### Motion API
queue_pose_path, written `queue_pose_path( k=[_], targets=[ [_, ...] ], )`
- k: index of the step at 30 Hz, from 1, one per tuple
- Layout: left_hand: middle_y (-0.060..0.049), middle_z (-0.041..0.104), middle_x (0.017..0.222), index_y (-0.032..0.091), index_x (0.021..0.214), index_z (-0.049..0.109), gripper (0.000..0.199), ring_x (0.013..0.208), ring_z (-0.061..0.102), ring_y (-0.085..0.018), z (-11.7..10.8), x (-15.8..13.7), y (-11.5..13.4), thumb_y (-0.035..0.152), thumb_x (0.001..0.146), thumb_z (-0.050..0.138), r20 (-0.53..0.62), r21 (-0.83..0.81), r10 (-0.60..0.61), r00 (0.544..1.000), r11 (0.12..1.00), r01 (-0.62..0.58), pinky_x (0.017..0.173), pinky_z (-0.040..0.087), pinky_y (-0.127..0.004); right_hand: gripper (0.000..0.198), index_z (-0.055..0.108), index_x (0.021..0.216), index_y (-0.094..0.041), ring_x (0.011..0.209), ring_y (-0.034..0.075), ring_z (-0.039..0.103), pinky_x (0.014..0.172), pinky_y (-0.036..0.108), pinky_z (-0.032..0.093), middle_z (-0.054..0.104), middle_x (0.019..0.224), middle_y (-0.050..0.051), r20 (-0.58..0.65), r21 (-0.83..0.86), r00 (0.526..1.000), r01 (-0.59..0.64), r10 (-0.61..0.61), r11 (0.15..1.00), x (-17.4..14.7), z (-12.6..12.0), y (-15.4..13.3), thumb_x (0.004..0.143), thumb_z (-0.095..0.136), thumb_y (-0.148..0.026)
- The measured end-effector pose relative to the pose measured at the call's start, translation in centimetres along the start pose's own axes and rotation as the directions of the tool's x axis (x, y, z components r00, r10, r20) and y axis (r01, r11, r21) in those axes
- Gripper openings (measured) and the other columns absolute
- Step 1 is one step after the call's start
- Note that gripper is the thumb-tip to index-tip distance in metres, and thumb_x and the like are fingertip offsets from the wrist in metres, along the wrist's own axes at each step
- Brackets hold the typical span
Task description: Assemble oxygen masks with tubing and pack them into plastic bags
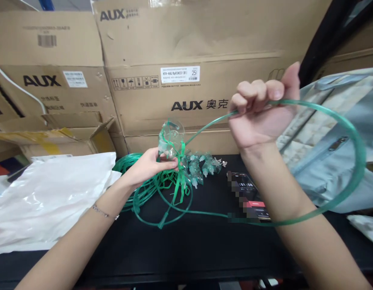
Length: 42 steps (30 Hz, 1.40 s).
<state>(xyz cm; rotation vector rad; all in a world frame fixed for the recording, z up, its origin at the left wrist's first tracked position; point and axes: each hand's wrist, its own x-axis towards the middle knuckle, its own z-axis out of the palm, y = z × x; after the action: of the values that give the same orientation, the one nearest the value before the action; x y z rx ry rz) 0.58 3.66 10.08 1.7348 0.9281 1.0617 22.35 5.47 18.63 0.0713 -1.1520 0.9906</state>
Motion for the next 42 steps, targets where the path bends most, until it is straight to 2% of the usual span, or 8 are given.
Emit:
queue_pose_path(
  k=[5,10,13,17,22,28,35,42],
  targets=[
    [0.003,0.052,0.057,0.013,0.069,0.054,0.015,0.048,0.046,-0.007,0.2,-0.2,0.5,0.017,0.064,0.068,-0.041,-0.224,0.008,0.999,0.974,-0.017,0.042,0.036,-0.018,0.058,0.023,0.038,-0.019,0.041,0.011,0.024,0.041,0.025,0.023,0.015,0.041,-0.004,-0.069,0.142,0.995,-0.067,0.077,0.988,-0.6,-1.6,-1.4,0.093,0.028,-0.038],
    [0.001,0.054,0.073,0.013,0.064,0.045,0.021,0.041,0.029,0.002,0.6,0.0,-0.7,0.012,0.064,0.066,-0.090,-0.491,-0.079,0.993,0.871,0.024,0.035,0.020,-0.011,0.047,0.047,0.038,-0.020,0.046,0.012,0.029,0.045,0.025,0.026,0.021,0.037,-0.003,0.260,-0.204,0.922,-0.236,0.285,0.950,-5.1,-4.0,0.1,0.081,0.051,-0.039],
    [0.001,0.053,0.072,0.014,0.063,0.044,0.023,0.041,0.029,0.001,1.1,-0.3,-2.5,0.010,0.062,0.066,-0.062,-0.518,-0.149,0.987,0.850,0.096,0.035,0.020,-0.011,0.044,0.059,0.045,-0.021,0.047,0.013,0.032,0.047,0.027,0.027,0.026,0.036,-0.003,0.319,-0.371,0.856,-0.282,0.407,0.885,-8.9,-5.4,1.0,0.083,0.048,-0.042],
    [-0.002,0.058,0.071,0.016,0.059,0.047,0.021,0.062,0.054,-0.012,2.1,-1.0,-4.2,0.018,0.064,0.067,-0.075,-0.345,-0.198,0.977,0.925,0.161,0.053,0.042,-0.021,0.041,0.063,0.052,-0.016,0.048,0.011,0.037,0.050,0.029,0.031,0.047,0.044,0.001,0.448,-0.578,0.723,-0.213,0.525,0.787,-12.1,-6.3,1.4,0.085,0.048,-0.034],
    [-0.004,0.065,0.075,0.018,0.070,0.064,0.009,0.083,0.057,-0.023,2.0,-1.3,-4.1,0.026,0.068,0.065,-0.179,-0.076,-0.048,0.983,0.997,0.035,0.074,0.044,-0.032,0.039,0.061,0.053,-0.013,0.050,0.010,0.040,0.052,0.027,0.034,0.046,0.046,0.000,0.498,-0.725,0.635,-0.069,0.591,0.685,-12.6,-6.6,1.7,0.086,0.048,-0.029],
    [-0.005,0.064,0.081,0.016,0.079,0.064,0.020,0.082,0.059,-0.020,1.1,-1.5,-4.0,0.034,0.071,0.063,-0.173,-0.204,-0.109,0.979,0.976,0.073,0.071,0.048,-0.031,0.016,0.068,0.084,-0.014,0.064,0.011,0.053,0.062,0.024,0.042,0.058,0.068,0.002,0.500,-0.866,0.284,0.134,0.818,0.482,-12.0,-4.7,2.5,0.080,0.058,-0.027],
    [-0.001,0.058,0.074,0.014,0.079,0.059,0.022,0.073,0.058,-0.016,0.8,-1.5,-4.3,0.034,0.071,0.064,-0.327,-0.295,-0.064,0.943,0.955,-0.037,0.065,0.048,-0.028,0.027,0.064,0.097,-0.014,0.091,0.020,0.055,0.083,0.034,0.041,0.063,0.091,0.009,0.537,-0.795,0.345,0.512,0.770,0.326,-10.8,-1.7,9.8,0.082,0.043,-0.005],
    [-0.001,0.058,0.075,0.015,0.075,0.058,0.019,0.075,0.056,-0.016,0.0,-1.5,-5.0,0.031,0.068,0.067,-0.503,-0.377,-0.037,0.863,0.909,-0.181,0.065,0.047,-0.026,0.035,0.065,0.093,-0.018,0.089,0.017,0.052,0.080,0.030,0.041,0.062,0.092,0.005,0.607,-0.725,0.205,0.538,0.768,0.430,-9.0,-3.8,12.3,0.076,0.044,0.003]
  ],
)
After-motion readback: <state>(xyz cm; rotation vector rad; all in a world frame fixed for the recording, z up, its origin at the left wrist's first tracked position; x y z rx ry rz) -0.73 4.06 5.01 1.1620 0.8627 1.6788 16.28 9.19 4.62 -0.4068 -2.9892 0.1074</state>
